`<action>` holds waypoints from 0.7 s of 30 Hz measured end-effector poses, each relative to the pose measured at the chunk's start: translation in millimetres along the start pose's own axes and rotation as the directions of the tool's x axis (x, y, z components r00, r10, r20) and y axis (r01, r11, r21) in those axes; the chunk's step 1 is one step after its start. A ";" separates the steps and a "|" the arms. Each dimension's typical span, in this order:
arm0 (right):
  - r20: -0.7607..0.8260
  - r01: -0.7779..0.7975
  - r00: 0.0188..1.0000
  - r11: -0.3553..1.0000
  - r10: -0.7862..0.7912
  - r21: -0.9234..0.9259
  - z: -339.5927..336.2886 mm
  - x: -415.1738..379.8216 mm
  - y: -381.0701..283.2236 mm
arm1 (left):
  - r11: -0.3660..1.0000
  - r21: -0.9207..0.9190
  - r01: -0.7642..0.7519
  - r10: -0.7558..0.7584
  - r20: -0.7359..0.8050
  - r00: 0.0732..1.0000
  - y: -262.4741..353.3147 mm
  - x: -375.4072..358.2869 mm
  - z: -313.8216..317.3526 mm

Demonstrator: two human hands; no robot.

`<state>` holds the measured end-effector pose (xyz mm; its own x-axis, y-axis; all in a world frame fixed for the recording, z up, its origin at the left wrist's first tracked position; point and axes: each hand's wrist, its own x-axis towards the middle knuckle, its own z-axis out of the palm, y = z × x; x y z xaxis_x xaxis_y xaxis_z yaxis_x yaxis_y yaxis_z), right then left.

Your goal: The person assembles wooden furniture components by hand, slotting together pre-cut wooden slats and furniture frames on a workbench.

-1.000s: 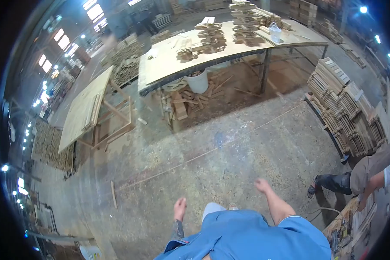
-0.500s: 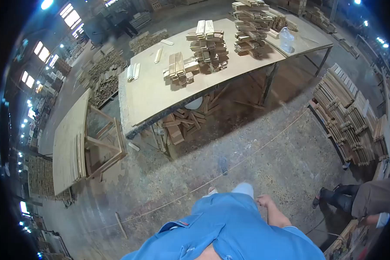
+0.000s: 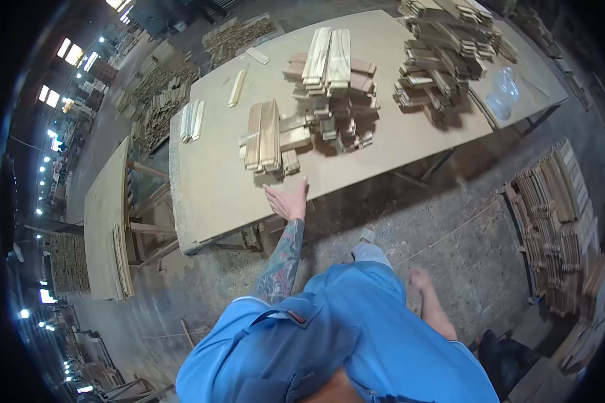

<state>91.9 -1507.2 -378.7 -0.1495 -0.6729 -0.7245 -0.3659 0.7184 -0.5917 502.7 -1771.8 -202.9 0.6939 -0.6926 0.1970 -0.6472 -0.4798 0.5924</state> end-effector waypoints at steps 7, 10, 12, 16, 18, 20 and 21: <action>-0.269 0.286 0.935 0.941 -0.231 0.184 -140.3 76.2 -190.2 | 0.952 0.188 0.241 -0.231 -0.073 0.970 39.6 51.6 59.7; -0.244 0.263 0.945 0.951 -0.220 0.160 -146.7 88.7 -217.0 | 0.949 0.210 0.236 -0.217 -0.107 0.970 32.3 56.3 67.0; -0.168 0.259 0.957 0.958 -0.237 0.127 -138.1 99.6 -221.9 | 0.943 0.231 0.239 -0.227 -0.077 0.971 27.4 59.0 66.5; -0.011 0.227 0.974 0.974 -0.226 0.021 -123.3 102.1 -243.3 | 0.956 0.230 0.181 -0.162 -0.102 0.982 26.9 59.7 67.5; -0.003 0.335 0.942 0.941 -0.336 -0.049 -114.5 105.6 -247.4 | 0.951 0.257 0.174 -0.157 -0.085 0.984 25.7 59.6 63.1; -0.004 0.341 0.940 0.940 -0.341 -0.030 -110.8 103.4 -259.6 | 0.966 0.214 0.141 -0.132 -0.055 0.990 20.5 62.5 63.5; -0.009 0.353 0.935 0.935 -0.354 -0.017 -112.6 101.4 -270.0 | 0.968 0.211 0.135 -0.127 -0.051 0.991 13.5 63.7 65.4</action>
<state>72.1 -1789.3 -252.6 -0.0187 -0.8850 -0.4652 -0.4105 0.4311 -0.8035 517.6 -1857.7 -233.5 0.7857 -0.5977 0.1595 -0.5994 -0.6717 0.4354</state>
